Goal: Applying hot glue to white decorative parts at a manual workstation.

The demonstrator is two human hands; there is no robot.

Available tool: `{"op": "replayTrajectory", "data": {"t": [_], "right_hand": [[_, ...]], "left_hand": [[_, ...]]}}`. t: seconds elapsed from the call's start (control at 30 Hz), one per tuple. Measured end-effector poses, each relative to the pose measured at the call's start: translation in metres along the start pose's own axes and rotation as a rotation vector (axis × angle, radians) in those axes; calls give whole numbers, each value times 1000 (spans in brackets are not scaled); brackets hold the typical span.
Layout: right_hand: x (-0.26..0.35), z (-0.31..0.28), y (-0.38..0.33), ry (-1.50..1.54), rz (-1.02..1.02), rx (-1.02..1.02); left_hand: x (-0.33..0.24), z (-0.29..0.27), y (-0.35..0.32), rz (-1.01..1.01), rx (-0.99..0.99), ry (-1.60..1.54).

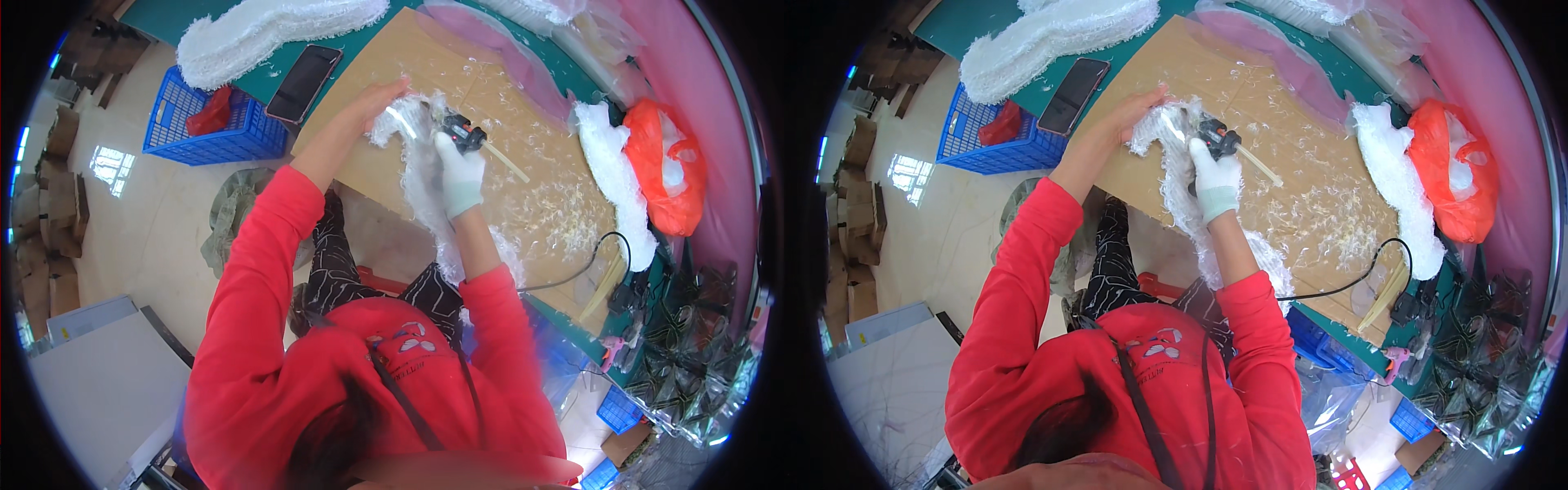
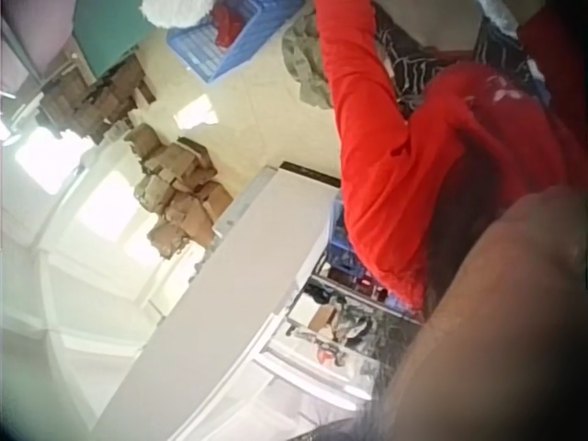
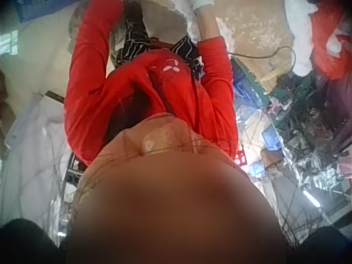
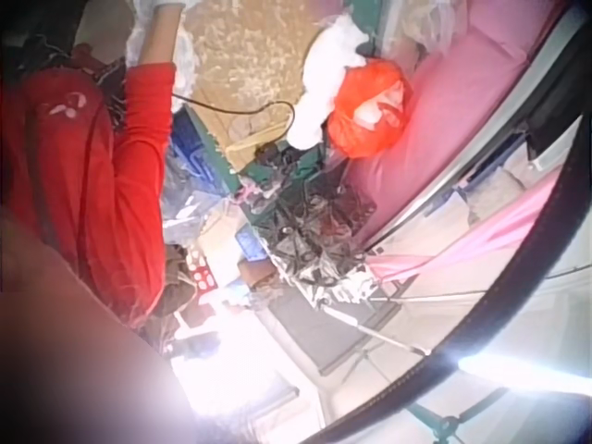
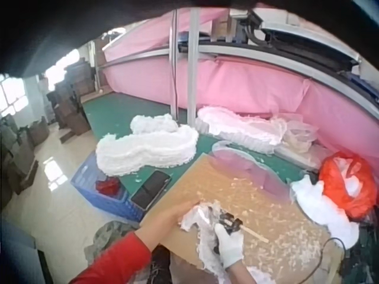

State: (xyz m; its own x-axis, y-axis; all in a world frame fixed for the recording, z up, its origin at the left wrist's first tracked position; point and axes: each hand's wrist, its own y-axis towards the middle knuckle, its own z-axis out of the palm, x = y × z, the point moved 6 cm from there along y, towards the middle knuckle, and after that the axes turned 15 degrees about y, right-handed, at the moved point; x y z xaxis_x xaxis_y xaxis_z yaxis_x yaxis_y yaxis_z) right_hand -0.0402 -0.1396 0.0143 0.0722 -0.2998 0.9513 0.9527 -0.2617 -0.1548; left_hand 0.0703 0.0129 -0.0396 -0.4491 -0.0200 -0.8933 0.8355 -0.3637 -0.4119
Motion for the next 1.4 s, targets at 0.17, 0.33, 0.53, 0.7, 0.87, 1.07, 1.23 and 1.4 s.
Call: {"op": "replayTrajectory", "data": {"t": [0.17, 0.33, 0.53, 0.7, 0.87, 1.07, 1.23, 1.4], "right_hand": [[6, 1, -11, 46, 100, 37], [21, -10, -18, 271, 119, -78], [-2, -16, -11, 332, 169, -60], [-5, -14, -11, 428, 164, -55], [-1, -14, -13, 422, 190, -56], [-4, -15, -10, 438, 159, -50], [-7, -17, -10, 431, 164, -62], [-6, -18, -11, 374, 146, -60]], "left_hand": [[1, -1, 4, 1, 58, -96], [-7, -4, 6, -39, 21, -7], [-19, -4, 15, -155, -77, 156], [-19, -5, 20, -129, -37, 270], [-20, 0, 15, -162, 33, 343], [-23, -1, 14, 27, 75, 520], [-25, 4, 8, 22, 95, 414], [-22, 1, 15, -169, 35, 358]]}}
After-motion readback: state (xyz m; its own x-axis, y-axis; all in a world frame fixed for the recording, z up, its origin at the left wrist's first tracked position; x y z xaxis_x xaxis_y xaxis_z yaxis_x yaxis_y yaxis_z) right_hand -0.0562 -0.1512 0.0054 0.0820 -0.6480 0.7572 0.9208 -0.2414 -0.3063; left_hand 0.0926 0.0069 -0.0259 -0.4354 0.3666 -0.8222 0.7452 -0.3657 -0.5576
